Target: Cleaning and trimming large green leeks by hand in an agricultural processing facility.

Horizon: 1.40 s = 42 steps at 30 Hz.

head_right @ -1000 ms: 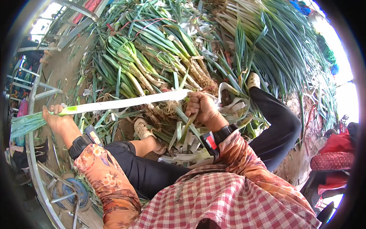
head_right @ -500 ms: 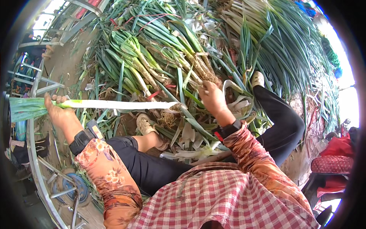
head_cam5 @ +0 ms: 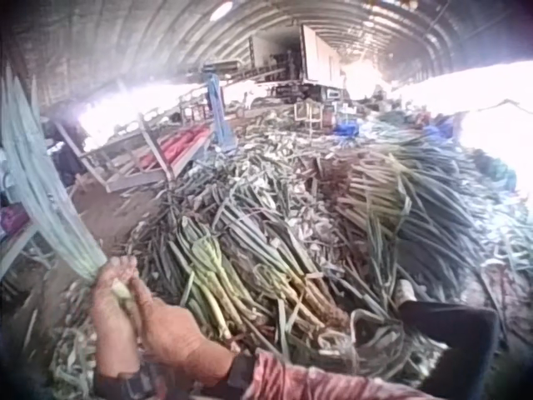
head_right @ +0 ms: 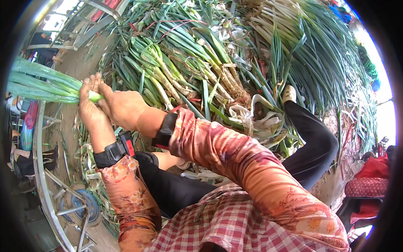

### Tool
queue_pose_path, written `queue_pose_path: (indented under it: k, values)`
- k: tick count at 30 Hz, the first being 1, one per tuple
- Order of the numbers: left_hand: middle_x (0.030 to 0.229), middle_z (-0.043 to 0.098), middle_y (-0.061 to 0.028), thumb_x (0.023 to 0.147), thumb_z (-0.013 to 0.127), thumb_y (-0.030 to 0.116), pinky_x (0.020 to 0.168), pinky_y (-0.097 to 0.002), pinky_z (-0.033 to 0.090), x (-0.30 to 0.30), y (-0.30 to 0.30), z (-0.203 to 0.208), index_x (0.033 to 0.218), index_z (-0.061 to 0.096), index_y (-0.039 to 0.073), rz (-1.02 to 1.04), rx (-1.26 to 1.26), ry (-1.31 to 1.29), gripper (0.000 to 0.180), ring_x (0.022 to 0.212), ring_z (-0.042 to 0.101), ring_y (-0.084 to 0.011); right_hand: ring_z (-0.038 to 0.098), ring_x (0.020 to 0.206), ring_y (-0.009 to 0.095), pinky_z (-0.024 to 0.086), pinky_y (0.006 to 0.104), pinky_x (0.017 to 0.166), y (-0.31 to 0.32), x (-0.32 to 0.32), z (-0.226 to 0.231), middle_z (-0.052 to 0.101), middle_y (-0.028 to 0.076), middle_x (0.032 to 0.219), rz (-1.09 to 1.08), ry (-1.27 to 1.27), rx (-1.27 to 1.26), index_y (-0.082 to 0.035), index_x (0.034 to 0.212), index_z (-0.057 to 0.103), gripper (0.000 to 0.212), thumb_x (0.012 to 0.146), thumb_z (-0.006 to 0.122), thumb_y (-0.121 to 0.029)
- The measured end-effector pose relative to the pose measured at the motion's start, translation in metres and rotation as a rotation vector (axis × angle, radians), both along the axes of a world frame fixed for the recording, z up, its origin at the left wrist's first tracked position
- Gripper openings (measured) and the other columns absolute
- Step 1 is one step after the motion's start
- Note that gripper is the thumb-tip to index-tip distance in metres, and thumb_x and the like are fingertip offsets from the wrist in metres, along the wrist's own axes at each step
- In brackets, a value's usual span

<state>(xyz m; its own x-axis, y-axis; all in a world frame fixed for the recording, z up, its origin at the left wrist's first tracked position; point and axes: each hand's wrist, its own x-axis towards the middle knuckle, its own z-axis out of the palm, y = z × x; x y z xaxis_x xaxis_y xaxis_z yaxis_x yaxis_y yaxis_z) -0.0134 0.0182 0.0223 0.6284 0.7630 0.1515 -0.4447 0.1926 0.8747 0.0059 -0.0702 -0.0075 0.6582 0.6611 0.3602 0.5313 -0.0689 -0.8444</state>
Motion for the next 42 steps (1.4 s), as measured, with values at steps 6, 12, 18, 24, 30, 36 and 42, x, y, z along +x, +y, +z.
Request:
queue_pose_path:
  k: [6, 12, 18, 24, 30, 36, 42]
  values:
    - [0.079, 0.053, -0.0094, 0.073, 0.061, 0.008, 0.078, -0.037, 0.046, -0.004, 0.007, -0.002, 0.084, 0.051, -0.004, -0.05, -0.044, -0.119, 0.019, 0.072, 0.054, -0.0187, 0.052, 0.057, 0.021, 0.042, 0.0323, 0.055, -0.015, 0.007, -0.023, 0.053, 0.012, 0.061, 0.077, 0.279, 0.131, -0.001, 0.083, 0.053, 0.029, 0.086, 0.043, -0.028]
    - [0.074, 0.056, -0.0085, 0.072, 0.061, 0.006, 0.064, -0.0338, 0.049, 0.0, -0.002, 0.001, 0.081, 0.054, -0.002, -0.024, -0.071, -0.149, 0.014, 0.06, 0.055, -0.0168, 0.05, 0.05, 0.02, 0.04, 0.0346, 0.052, -0.011, 0.008, -0.022, 0.051, 0.012, 0.055, -0.192, 0.165, 0.098, 0.001, 0.071, 0.053, 0.032, 0.086, 0.043, -0.025]
    - [0.068, 0.053, -0.0058, 0.073, 0.06, 0.006, 0.044, -0.0242, 0.034, -0.003, -0.003, 0.0, 0.08, 0.053, 0.002, -0.053, -0.037, -0.197, 0.012, 0.047, 0.043, -0.0093, 0.042, 0.047, 0.013, 0.038, 0.0255, 0.044, -0.025, 0.031, -0.055, 0.044, 0.003, 0.057, -0.25, 1.086, 0.602, -0.001, 0.075, 0.047, 0.025, 0.088, 0.042, -0.022]
    - [0.066, 0.051, -0.0041, 0.073, 0.06, 0.008, 0.043, -0.0226, 0.032, 0.002, -0.015, 0.001, 0.079, 0.052, 0.003, -0.098, -0.112, -0.193, 0.011, 0.045, 0.04, -0.0073, 0.036, 0.044, 0.01, 0.035, 0.0234, 0.038, -0.062, 0.056, -0.097, 0.039, 0.0, 0.055, -0.439, 1.121, 0.521, -0.003, 0.075, 0.045, 0.023, 0.087, 0.043, -0.022]
    - [0.07, 0.047, -0.0025, 0.075, 0.059, 0.011, 0.04, -0.0187, 0.031, -0.018, 0.021, 0.007, 0.082, 0.043, 0.005, -0.051, -0.078, -0.213, 0.019, 0.045, 0.037, -0.0056, 0.034, 0.039, 0.01, 0.028, 0.0223, 0.035, -0.151, 0.077, -0.14, 0.036, -0.002, 0.053, -0.623, 1.214, 0.401, -0.007, 0.075, 0.047, 0.022, 0.084, 0.047, -0.027]
    - [0.071, 0.048, -0.0023, 0.074, 0.06, 0.013, 0.041, -0.019, 0.03, -0.014, 0.019, 0.01, 0.081, 0.045, 0.006, -0.091, -0.106, -0.235, 0.018, 0.045, 0.036, -0.0054, 0.054, 0.061, 0.024, 0.042, 0.0327, 0.057, -0.233, 0.091, -0.186, 0.056, 0.013, 0.068, -0.659, 0.169, -0.536, 0.001, 0.081, 0.056, 0.034, 0.082, 0.047, -0.032]
    - [0.072, 0.047, -0.0037, 0.077, 0.057, 0.016, 0.04, -0.0189, 0.033, -0.019, 0.018, 0.013, 0.079, 0.044, 0.004, -0.262, -0.117, -0.256, 0.018, 0.047, 0.036, -0.0063, 0.056, 0.084, 0.02, 0.042, 0.0291, 0.078, -0.139, 0.038, -0.076, 0.06, 0.014, 0.091, 0.007, 0.436, -0.058, 0.001, 0.099, 0.055, 0.033, 0.082, 0.049, -0.026]
